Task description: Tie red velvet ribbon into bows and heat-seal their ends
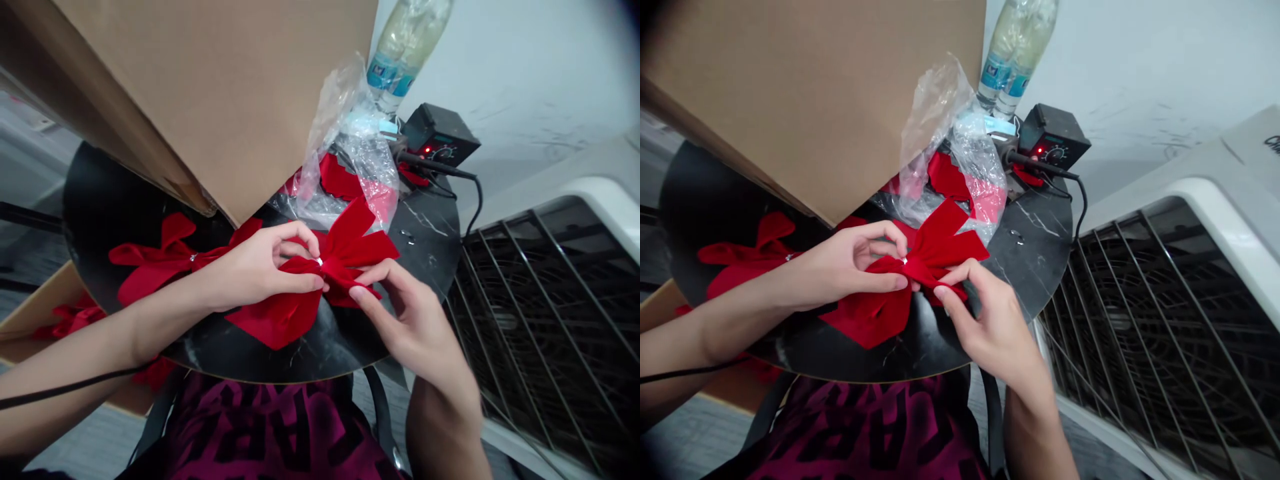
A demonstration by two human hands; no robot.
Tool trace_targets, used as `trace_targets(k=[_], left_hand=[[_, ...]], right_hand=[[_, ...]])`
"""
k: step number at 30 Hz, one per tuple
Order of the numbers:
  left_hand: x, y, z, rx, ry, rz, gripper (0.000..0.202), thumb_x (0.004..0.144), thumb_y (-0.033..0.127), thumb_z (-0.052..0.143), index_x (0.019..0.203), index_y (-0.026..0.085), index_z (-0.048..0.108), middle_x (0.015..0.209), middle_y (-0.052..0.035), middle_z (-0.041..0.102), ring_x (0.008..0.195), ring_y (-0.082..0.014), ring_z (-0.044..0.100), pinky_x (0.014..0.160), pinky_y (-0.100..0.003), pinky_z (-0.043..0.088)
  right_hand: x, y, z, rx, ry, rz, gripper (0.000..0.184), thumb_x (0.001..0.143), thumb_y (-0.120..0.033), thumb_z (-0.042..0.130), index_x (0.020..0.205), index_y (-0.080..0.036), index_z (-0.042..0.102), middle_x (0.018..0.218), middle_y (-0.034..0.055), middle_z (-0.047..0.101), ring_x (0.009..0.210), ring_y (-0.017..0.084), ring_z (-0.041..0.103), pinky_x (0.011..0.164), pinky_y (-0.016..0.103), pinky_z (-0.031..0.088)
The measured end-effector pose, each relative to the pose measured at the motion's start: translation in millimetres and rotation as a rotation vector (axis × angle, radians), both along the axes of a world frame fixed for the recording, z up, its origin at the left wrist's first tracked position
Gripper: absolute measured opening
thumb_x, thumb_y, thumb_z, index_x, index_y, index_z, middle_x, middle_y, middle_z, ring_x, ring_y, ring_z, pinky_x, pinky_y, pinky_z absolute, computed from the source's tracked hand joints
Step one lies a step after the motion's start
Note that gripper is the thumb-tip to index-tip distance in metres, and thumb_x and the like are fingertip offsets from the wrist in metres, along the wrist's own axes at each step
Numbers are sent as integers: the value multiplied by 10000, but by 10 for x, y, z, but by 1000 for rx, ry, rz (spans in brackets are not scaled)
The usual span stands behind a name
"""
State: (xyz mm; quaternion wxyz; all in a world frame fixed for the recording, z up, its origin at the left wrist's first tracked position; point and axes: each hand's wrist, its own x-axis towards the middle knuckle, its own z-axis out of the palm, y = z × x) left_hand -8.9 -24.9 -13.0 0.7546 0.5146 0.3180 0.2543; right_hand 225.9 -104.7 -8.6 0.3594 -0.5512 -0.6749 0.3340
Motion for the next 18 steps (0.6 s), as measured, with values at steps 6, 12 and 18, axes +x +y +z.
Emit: trace_targets(k=[6,12,18], left_hand=[[22,18,-25,3,-31,52,330,829,179,871,971,197,573,887,-31,802,811,-164,788,796,-276,612],[95,-7,-122,282,-32,292,350,711,42,901,909,177,646,1035,-13,791,1007,-163,765,938,-246,579],[101,-94,-81,302,-31,236,342,746,20,861,883,187,596,948,20,767,909,-135,745,855,-215,574]], right_hand=[[54,-7,303,198,-135,-260,69,949,-287,756,996,-243,730,984,3,750,879,174,697,813,301,528],[-338,-172,137,116,164,-350,93,941,-256,769,1029,-287,765,929,-12,763,801,145,714,742,260,573],[-466,27,-68,-37,367,-286,48,910,-276,804,952,-259,788,833,-23,766,688,99,684,657,199,554]])
